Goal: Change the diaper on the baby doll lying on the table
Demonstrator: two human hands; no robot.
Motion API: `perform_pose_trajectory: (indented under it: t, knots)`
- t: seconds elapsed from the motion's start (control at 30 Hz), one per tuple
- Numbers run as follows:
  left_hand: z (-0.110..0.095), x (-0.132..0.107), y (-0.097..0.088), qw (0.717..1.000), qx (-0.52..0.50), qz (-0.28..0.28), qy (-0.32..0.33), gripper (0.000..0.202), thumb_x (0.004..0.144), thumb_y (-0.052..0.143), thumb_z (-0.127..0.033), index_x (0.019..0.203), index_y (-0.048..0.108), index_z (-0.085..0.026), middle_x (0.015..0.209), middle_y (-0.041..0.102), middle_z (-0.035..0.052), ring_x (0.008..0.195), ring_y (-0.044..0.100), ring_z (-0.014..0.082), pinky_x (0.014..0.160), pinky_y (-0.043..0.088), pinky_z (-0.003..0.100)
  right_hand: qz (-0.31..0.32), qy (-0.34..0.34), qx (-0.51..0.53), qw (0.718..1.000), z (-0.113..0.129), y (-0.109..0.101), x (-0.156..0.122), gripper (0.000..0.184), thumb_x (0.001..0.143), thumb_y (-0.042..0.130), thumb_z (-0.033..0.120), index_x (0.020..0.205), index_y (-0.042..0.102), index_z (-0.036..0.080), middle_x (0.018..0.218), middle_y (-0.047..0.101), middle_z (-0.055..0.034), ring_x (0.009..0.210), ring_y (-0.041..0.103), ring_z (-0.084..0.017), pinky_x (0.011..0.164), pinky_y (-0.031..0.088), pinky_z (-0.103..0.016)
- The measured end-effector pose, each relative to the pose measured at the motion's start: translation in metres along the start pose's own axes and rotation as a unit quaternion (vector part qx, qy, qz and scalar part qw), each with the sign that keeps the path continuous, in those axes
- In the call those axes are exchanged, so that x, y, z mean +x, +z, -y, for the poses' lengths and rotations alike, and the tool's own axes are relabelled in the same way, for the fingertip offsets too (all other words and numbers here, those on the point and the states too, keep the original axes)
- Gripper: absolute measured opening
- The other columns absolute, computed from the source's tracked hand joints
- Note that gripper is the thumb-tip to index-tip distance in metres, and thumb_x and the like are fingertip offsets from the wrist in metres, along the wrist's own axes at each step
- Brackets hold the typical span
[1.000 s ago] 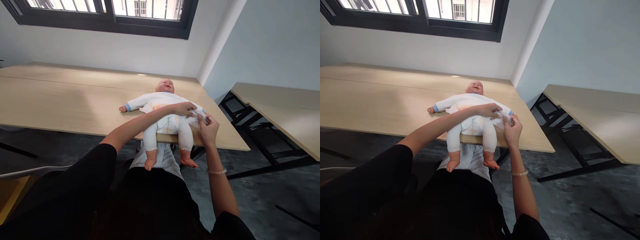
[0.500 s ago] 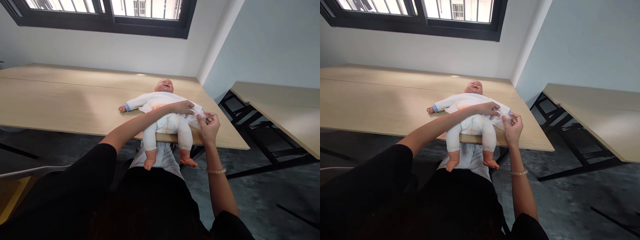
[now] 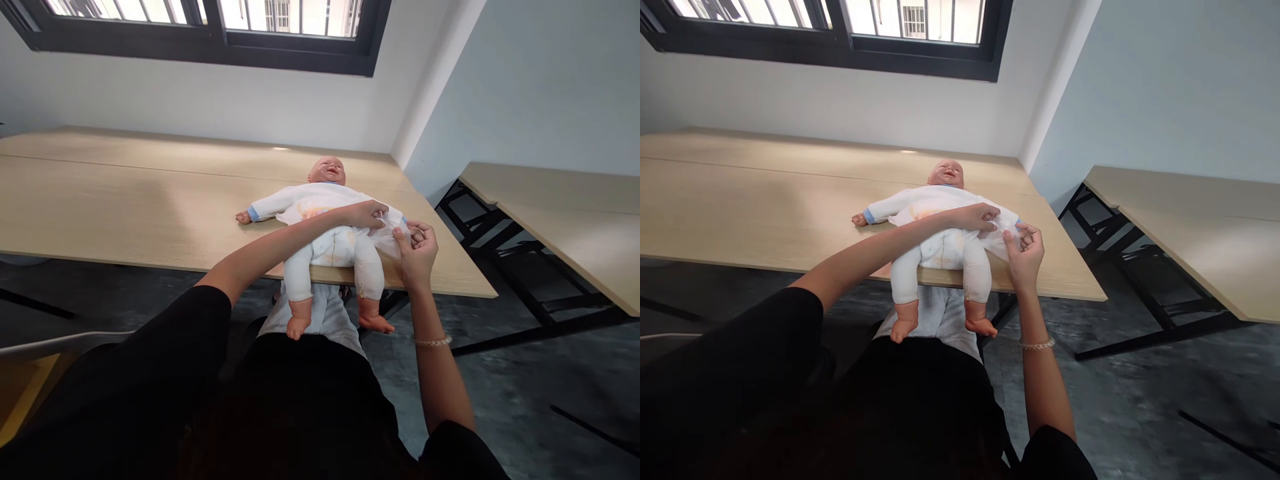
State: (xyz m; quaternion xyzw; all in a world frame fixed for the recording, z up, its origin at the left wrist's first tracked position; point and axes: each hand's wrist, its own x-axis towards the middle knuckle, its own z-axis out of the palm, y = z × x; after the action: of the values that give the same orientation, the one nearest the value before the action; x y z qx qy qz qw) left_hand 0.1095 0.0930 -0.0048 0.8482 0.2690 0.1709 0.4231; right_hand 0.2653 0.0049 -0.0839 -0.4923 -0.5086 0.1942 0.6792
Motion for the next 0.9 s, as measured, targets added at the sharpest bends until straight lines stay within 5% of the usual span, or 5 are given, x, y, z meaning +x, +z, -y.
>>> perform_pose_trajectory:
  t: [0.2,0.37,0.67,0.9]
  knots:
    - [-0.0018,-0.0037,-0.0021,0.999,-0.008,0.019,0.049,0.036,0.083,0.068,-0.033,0.068,0.038,-0.021,0.067,0.039,-0.005,0.062,0.043,0.0105,0.063,0.034,0.029,0.068,0.033,0.015,0.997,-0.0074,0.0011,0.0023,0.061,0.074,0.078,0.063,0.112,0.062,0.019,0.118,0.071,-0.0147,0.113,0.068,-0.029,0.1,0.055,-0.048]
    - [-0.0008,-0.004,-0.0022,0.999,-0.037,0.014,0.037,0.051,0.083,0.073,-0.054,0.07,0.036,-0.022,0.064,0.036,-0.0058,0.059,0.047,0.0113,0.06,0.031,0.028,0.068,0.02,0.004,0.997,-0.0063,-0.0004,0.0016,0.05,0.078,0.074,0.067,0.093,0.067,0.02,0.101,0.073,-0.0104,0.098,0.07,-0.027,0.098,0.056,-0.048]
    - [-0.0041,-0.0067,-0.003,0.998,-0.055,0.003,0.042,0.029,0.087,0.069,-0.025,0.076,0.042,-0.02,0.065,0.033,-0.0087,0.054,0.05,0.0087,0.059,0.033,0.027,0.008,0.018,0.008,1.0,-0.0092,-0.0005,0.0037,0.052,0.074,0.076,0.067,0.093,0.063,0.019,0.101,0.071,-0.0104,0.098,0.07,-0.026,0.095,0.056,-0.045]
    - [0.0021,-0.0001,-0.0017,0.999,-0.041,-0.022,0.008,0.018,0.087,0.064,-0.021,0.085,0.047,-0.019,0.067,0.039,-0.0077,0.058,0.053,0.0107,0.061,0.036,0.027,0.0,0.013,0.012,1.0,-0.0073,-0.0011,0.0024,0.051,0.075,0.076,0.065,0.09,0.059,0.02,0.093,0.07,-0.0081,0.092,0.07,-0.024,0.09,0.057,-0.041]
